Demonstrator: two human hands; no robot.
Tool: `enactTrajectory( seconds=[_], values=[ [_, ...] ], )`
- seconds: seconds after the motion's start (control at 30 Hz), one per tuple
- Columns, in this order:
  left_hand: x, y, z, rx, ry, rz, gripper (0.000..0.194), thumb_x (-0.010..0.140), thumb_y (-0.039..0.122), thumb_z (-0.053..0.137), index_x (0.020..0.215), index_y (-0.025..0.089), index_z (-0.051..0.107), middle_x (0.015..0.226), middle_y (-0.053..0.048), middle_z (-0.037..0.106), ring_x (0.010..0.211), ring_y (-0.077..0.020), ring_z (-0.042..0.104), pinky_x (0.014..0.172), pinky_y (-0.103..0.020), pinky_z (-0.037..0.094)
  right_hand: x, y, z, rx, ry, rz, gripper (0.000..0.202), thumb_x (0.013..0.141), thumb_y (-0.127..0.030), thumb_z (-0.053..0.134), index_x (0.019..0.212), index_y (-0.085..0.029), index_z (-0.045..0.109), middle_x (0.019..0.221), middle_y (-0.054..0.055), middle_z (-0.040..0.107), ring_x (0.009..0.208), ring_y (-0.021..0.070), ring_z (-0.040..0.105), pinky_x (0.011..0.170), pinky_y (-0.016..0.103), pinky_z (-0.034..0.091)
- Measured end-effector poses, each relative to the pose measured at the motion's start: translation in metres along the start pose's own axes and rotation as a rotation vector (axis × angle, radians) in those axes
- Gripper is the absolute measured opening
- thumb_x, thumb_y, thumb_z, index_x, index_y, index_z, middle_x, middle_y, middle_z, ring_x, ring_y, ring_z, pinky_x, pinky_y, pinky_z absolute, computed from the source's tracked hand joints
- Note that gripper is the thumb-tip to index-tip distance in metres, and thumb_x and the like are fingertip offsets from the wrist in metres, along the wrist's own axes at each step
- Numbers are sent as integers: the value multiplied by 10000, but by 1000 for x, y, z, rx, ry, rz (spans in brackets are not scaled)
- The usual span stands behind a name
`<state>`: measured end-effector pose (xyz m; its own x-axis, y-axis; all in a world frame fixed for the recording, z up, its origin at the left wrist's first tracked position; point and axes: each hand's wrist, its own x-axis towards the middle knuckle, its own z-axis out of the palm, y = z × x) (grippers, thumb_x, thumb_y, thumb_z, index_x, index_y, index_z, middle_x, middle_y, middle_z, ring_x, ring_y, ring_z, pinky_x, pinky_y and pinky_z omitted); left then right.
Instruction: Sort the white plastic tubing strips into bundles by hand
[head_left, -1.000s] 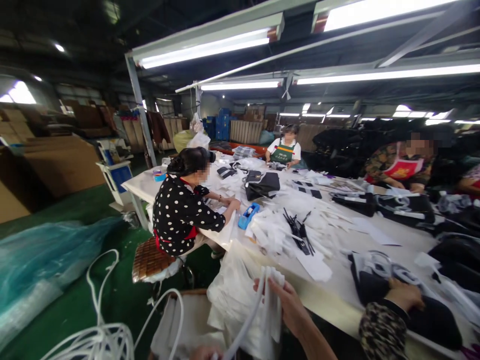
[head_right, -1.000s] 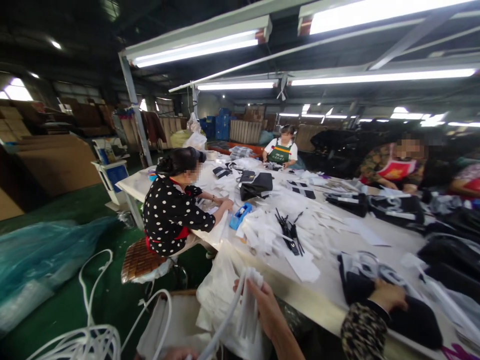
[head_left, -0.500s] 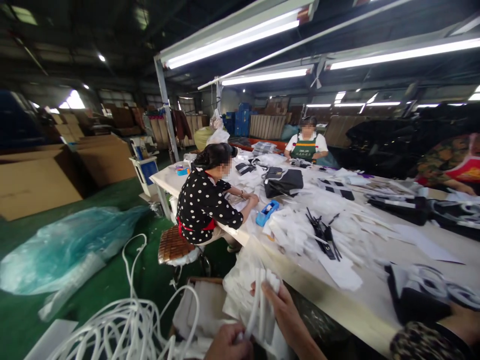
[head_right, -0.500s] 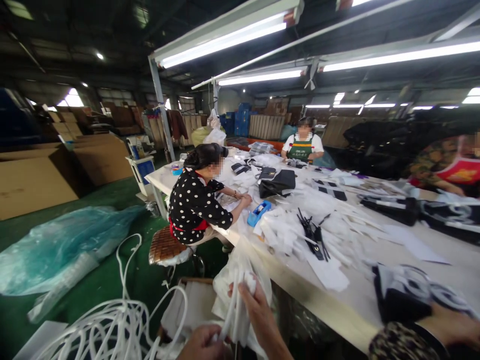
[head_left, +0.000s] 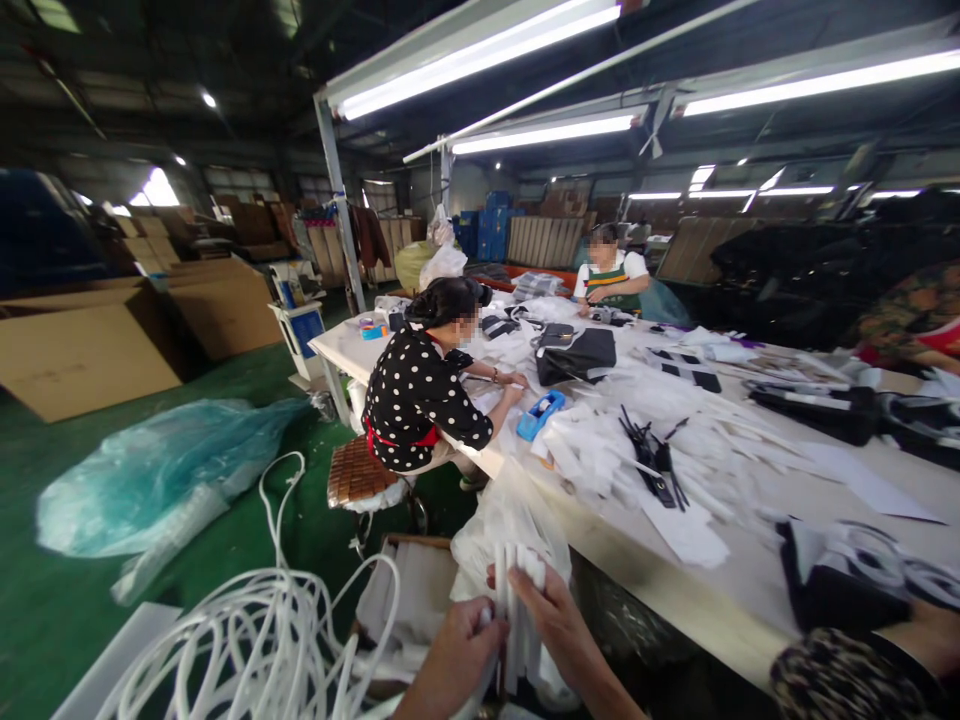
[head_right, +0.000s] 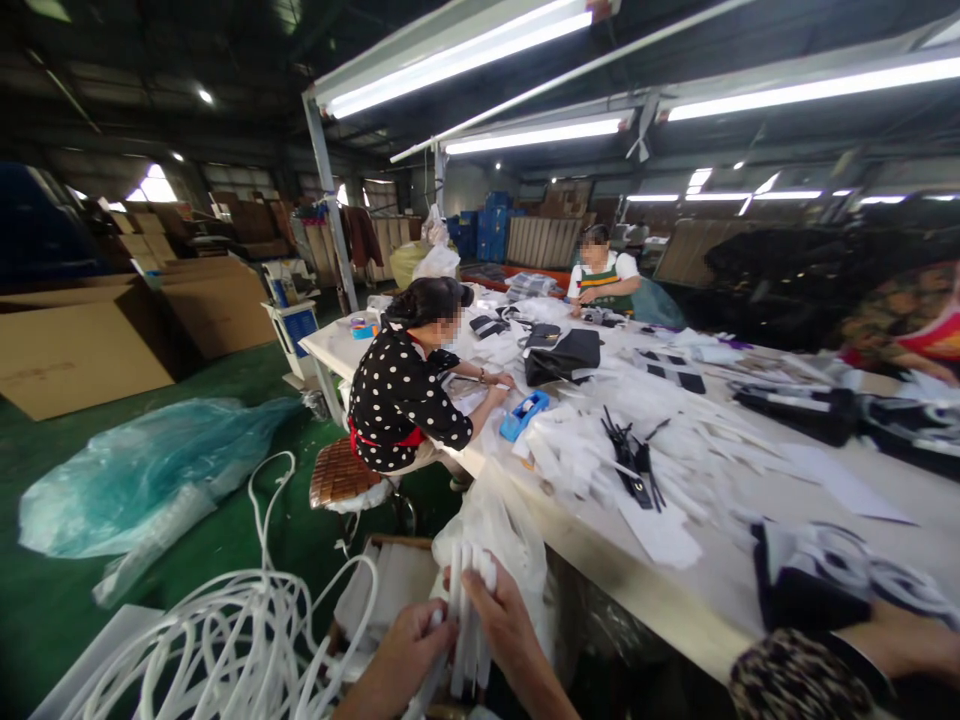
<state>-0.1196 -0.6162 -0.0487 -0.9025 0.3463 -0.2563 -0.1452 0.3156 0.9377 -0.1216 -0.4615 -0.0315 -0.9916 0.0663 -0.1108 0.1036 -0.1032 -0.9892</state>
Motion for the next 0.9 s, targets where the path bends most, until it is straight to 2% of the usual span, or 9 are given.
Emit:
enactTrajectory(
  seconds=[0.2,0.37,0.5,0.63,0.77,0.9],
  values=[
    [-2,-5,0,64,21,-14,303,826,454,505,620,232,490,625,24,546,646,-167,502,685,-311,381,-5,-4,0,77,-76,114,580,708,-739,784,920,-200,766,814,62,758,711,246,682,633,335,571],
    [-7,4,-2,56,1,-25,301,814,471,501,637,229,510,623,23,539,623,-158,473,666,-313,365,-5,-3,6,166,-100,203,538,655,-684,851,805,-177,750,674,39,728,551,190,649,500,276,532],
    [-10,4,-5,-30,-51,-38,272,766,463,516,713,206,584,661,10,576,658,-171,517,667,-305,384,5,-1,2,311,87,261,557,535,-617,942,791,-165,740,647,53,742,553,213,685,467,281,539],
    [-11,-5,-6,-65,-64,-70,239,728,422,534,703,194,599,641,19,561,655,-166,527,666,-296,390,15,-2,-5,461,295,223,602,389,-532,1011,784,-179,725,700,51,777,678,261,755,595,336,630],
    [-10,-8,-3,-34,-79,-70,262,762,424,523,729,184,624,632,27,556,624,-154,510,652,-292,385,16,-4,-3,489,357,199,591,385,-498,1013,794,-182,725,711,51,787,671,276,763,600,361,639],
    [-10,-5,-2,82,-65,-46,285,830,415,498,741,187,644,653,8,590,669,-176,555,678,-303,399,13,-2,0,481,389,197,571,387,-474,1005,783,-172,724,685,51,776,623,271,748,585,366,626]
  ],
)
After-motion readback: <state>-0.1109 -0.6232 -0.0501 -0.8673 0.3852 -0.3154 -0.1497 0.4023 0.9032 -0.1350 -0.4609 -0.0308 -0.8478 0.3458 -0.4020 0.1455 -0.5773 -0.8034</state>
